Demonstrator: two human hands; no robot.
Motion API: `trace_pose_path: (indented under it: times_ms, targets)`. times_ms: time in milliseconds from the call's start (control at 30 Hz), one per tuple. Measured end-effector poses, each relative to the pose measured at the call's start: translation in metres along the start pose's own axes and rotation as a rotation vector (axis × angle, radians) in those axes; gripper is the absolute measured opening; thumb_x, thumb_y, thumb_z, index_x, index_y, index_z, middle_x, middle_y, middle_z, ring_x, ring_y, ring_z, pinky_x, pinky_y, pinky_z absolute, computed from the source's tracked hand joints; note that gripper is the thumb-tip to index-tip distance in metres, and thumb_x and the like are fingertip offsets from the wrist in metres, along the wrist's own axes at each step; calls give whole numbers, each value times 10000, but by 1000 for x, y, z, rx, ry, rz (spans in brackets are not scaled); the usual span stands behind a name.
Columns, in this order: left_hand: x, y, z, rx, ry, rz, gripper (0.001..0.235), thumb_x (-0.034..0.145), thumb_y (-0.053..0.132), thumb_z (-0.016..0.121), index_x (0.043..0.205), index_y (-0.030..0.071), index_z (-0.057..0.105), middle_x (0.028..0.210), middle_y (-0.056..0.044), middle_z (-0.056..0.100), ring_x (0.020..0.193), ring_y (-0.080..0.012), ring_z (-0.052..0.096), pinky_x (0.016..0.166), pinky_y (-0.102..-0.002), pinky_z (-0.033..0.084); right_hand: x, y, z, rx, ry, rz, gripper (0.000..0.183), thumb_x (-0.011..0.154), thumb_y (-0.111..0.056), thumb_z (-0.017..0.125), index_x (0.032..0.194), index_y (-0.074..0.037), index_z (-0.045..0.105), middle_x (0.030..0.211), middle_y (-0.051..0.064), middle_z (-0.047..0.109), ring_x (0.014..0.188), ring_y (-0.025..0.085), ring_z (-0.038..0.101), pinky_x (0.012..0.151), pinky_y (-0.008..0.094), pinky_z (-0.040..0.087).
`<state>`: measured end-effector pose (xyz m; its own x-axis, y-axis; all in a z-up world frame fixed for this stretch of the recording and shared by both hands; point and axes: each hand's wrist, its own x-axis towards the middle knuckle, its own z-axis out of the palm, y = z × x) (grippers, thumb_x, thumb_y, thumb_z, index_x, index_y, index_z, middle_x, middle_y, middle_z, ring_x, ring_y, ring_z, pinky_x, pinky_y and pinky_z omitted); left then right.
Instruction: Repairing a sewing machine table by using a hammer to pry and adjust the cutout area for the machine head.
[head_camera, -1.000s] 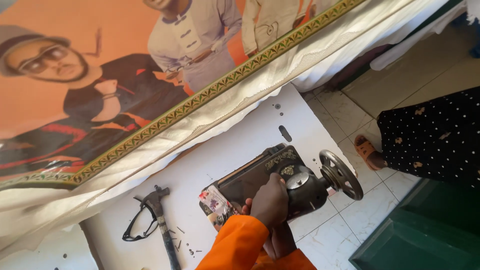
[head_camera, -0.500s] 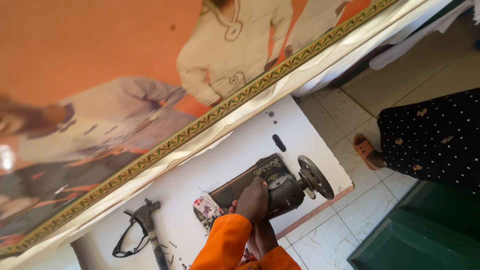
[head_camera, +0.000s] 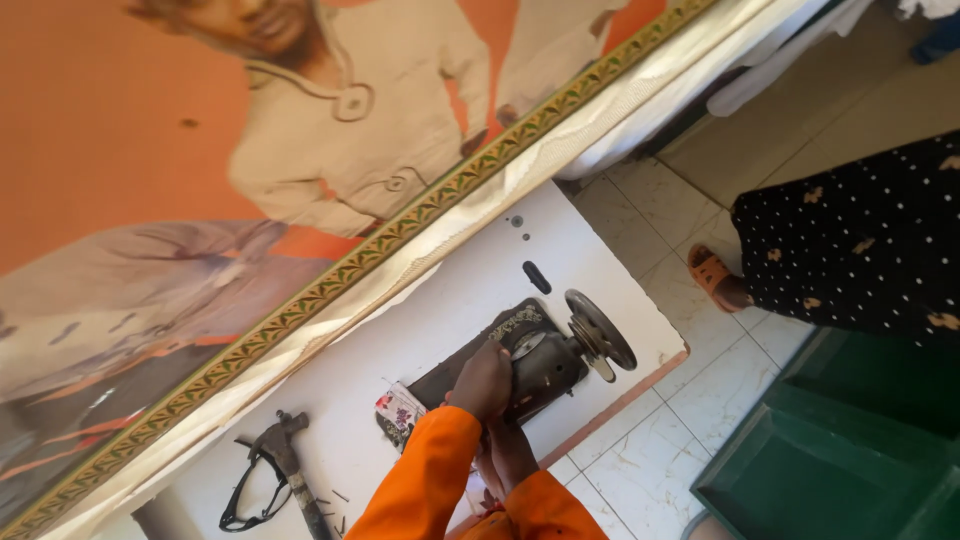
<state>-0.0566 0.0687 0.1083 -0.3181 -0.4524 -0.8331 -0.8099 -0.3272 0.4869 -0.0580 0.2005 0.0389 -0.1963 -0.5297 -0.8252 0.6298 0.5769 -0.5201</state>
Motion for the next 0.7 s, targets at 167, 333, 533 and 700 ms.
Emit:
trace_pose_path:
  times_ms: [167,333,533,700]
  targets:
    - [-7,9,-3,2,17,-52,315,1013,237,284,1042,96,564,1111,-194,681,936,-323,622,837,-452,431,-11,-12,13,598,-173,74,523,965,-227,576,1365,108,601,1290,276,706,1019,275,684,663,278,435]
    - [14,-22,8,225,85,186,165,881,162,489,853,87,633,909,-175,722,865,-351,664,782,-444,476,40,67,-20,416,-72,-3,242,1038,-294,524,1179,-100,550,908,123,631,743,188,547,617,340,441]
    - [-70,-4,-32,-127,369,90,263,996,322,471,1077,179,676,1014,-30,777,799,-225,630,710,-400,463,-39,-6,-8,71,-71,90,520,844,-293,705,1276,-44,558,1215,163,701,1129,268,675,965,387,557]
    - [-136,-47,-48,-447,463,225,213,1019,274,557,1010,101,682,899,-59,796,755,-165,744,703,-310,588,-71,66,-63,-804,-336,-65,619,832,-568,731,1276,-174,556,1276,68,710,1159,253,701,972,425,573]
